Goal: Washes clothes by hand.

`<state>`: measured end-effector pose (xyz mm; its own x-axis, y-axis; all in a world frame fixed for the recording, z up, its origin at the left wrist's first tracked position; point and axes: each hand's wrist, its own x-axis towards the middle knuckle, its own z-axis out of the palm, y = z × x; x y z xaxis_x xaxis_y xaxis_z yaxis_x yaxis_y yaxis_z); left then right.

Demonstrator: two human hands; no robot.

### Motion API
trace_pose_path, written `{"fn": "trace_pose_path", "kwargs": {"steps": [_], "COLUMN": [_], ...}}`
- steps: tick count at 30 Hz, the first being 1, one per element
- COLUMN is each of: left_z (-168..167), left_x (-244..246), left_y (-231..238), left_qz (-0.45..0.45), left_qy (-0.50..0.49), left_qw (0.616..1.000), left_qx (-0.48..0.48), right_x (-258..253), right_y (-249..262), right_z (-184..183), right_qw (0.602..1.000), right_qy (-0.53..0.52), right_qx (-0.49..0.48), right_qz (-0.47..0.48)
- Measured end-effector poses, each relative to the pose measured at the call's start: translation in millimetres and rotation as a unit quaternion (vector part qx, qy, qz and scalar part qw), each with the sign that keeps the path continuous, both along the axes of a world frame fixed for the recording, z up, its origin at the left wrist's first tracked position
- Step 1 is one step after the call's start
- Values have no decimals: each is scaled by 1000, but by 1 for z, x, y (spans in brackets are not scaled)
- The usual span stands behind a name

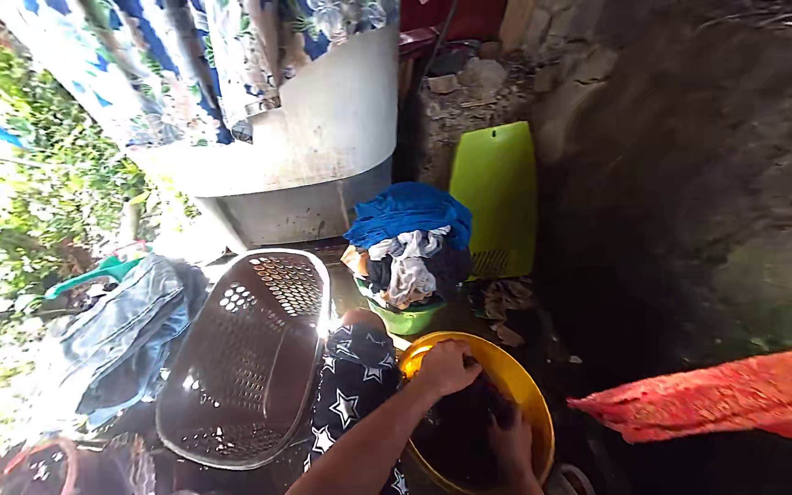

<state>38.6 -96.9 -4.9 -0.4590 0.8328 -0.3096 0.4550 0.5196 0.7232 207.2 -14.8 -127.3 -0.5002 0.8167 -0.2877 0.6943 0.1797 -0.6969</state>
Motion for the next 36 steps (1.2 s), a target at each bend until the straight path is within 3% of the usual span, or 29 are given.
{"fn": "trace_pose_path", "kwargs": {"steps": [2,5,8,10,13,15,16,17,18,21,23,24,26,29,31,34,36], "left_z": [-21,-71,-130,-154,-157,-163,-163,-157,-146,-102,-90,-91,-99,-131,-128,-80,-79], "left_x": [-5,0,25,42,48,41,37,35,38,64,94,104,97,43,39,88,110], "left_y": [21,45,46,33,14,7,7,7,10,17,9,7,11,26,30,14,6], "left_qz": [6,-14,-72,-84,-57,16,59,98,144,171,142,131,128,233,257,101,41], "left_qy": [15,17,-7,-14,-28,-43,-60,-80,-100,-88,-6,35,73,-45,-80,-47,20], "left_qw": [995,991,992,986,951,952,954,955,955,978,986,982,985,970,959,993,998], "left_qx": [-102,-135,-103,-144,-303,-304,-287,-267,-237,-79,85,130,88,-44,-92,-38,35], "right_x": [-6,-14,-8,-8,-16,-27,-33,-38,-42,-44,-47,-50,-56,-61,-58,-39,-29], "right_y": [-1,-3,-8,-9,5,16,17,14,11,12,2,-12,-33,-25,-23,-14,-9], "right_z": [-6,-15,-30,-32,-12,13,15,11,6,-14,-23,-33,-58,-3,5,28,60], "right_qw": [982,907,887,887,936,989,978,943,907,859,857,861,889,865,862,885,917], "right_qy": [-151,-333,-322,-311,-242,-18,132,243,296,306,315,349,365,277,228,222,187], "right_qx": [-23,-106,-185,-193,-162,-142,-154,-186,-229,-336,-320,-262,-148,-317,-348,-323,-295], "right_qz": [108,234,275,282,197,39,-47,-132,-195,-234,-253,-263,-234,-274,-290,-250,-194]}}
